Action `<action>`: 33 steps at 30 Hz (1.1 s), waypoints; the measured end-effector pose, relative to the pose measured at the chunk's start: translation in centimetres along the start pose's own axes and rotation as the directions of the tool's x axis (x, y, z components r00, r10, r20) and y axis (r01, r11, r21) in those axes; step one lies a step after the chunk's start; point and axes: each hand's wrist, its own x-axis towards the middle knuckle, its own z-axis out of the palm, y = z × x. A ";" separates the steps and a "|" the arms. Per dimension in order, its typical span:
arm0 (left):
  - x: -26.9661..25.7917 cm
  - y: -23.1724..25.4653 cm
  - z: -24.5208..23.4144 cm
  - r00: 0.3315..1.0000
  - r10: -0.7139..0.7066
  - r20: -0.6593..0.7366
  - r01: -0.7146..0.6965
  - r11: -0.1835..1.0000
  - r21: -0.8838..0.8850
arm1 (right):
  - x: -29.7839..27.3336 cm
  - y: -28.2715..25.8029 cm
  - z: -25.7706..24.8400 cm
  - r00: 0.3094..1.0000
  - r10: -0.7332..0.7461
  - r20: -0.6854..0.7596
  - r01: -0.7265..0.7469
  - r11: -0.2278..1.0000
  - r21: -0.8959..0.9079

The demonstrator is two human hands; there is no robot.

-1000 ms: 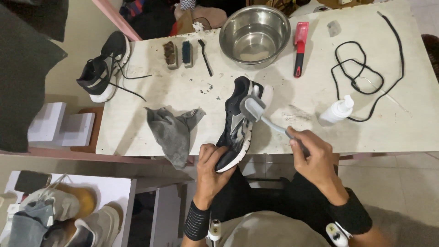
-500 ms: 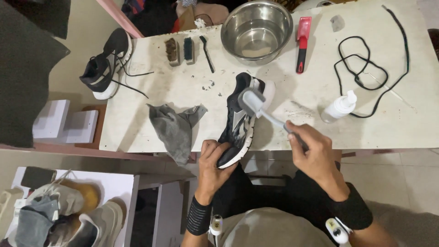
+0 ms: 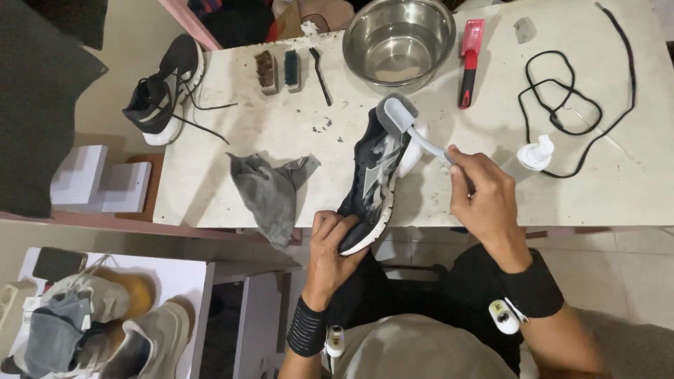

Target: The person cleans a black and white sneaker by first wiping it with a gray cloth, then applying white foam from a bottle and scrubbing with a brush, and finally wiping again with the cloth. The shoe is held and rotated throughout to access different areas.

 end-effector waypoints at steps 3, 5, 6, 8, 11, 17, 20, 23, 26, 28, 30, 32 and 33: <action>0.1 -0.2 0.0 1.000 -0.022 -0.022 0.022 1.000 -0.020 | -0.9 -1.4 0.0 0.998 -0.060 -0.023 0.061 0.996 0.066; 0.2 -0.4 0.2 0.999 -0.023 -0.034 0.022 1.000 -0.014 | -2.7 -1.5 0.1 1.000 -0.002 0.014 0.001 0.997 0.072; 0.2 -0.3 0.2 0.999 -0.024 -0.033 0.023 1.000 -0.015 | -3.2 -2.2 -0.5 1.000 -0.001 0.015 0.000 0.997 0.071; 0.3 0.0 0.1 0.999 -0.029 -0.019 0.028 0.999 -0.028 | -4.2 -3.5 -1.6 0.996 0.039 0.077 -0.044 0.997 0.060; 0.2 -0.2 0.0 0.999 -0.040 -0.026 0.040 0.999 -0.015 | -5.8 -3.3 -1.2 0.994 0.052 0.092 -0.057 0.997 0.048; 0.2 -0.2 0.0 0.998 -0.042 -0.045 0.041 0.999 -0.013 | -2.0 -1.5 -0.7 0.998 0.059 0.017 -0.059 0.998 0.013; 0.2 -0.4 0.1 0.998 -0.036 -0.048 0.035 0.999 -0.013 | 0.7 -0.4 0.2 0.999 0.033 -0.016 -0.032 0.999 0.028; 0.4 0.0 -0.2 0.998 -0.040 -0.047 0.039 0.999 -0.014 | 1.9 0.2 0.6 0.995 0.100 -0.005 -0.099 0.994 0.047; 0.5 -0.2 -0.4 0.999 -0.025 -0.047 0.024 0.999 -0.023 | 1.3 -0.6 -0.1 0.998 0.067 0.007 -0.068 0.997 0.046; 1.0 -0.3 -0.9 0.999 -0.013 -0.031 0.013 1.000 -0.024 | 0.2 -2.0 -1.5 0.994 0.103 0.039 -0.104 0.994 0.042; 0.6 -0.4 -1.7 1.000 -0.015 -0.011 0.015 1.000 -0.022 | -1.0 -3.3 -2.8 0.986 0.145 0.083 -0.148 0.988 0.040; 0.7 -0.9 -2.2 0.999 0.012 0.037 -0.010 0.999 -0.049 | -1.6 -4.1 -4.1 0.965 0.228 0.130 -0.234 0.972 0.032; 0.6 -0.9 -2.3 0.999 0.012 0.040 -0.010 0.999 -0.051 | -1.6 -4.1 -4.3 0.965 0.231 0.128 -0.236 0.971 0.030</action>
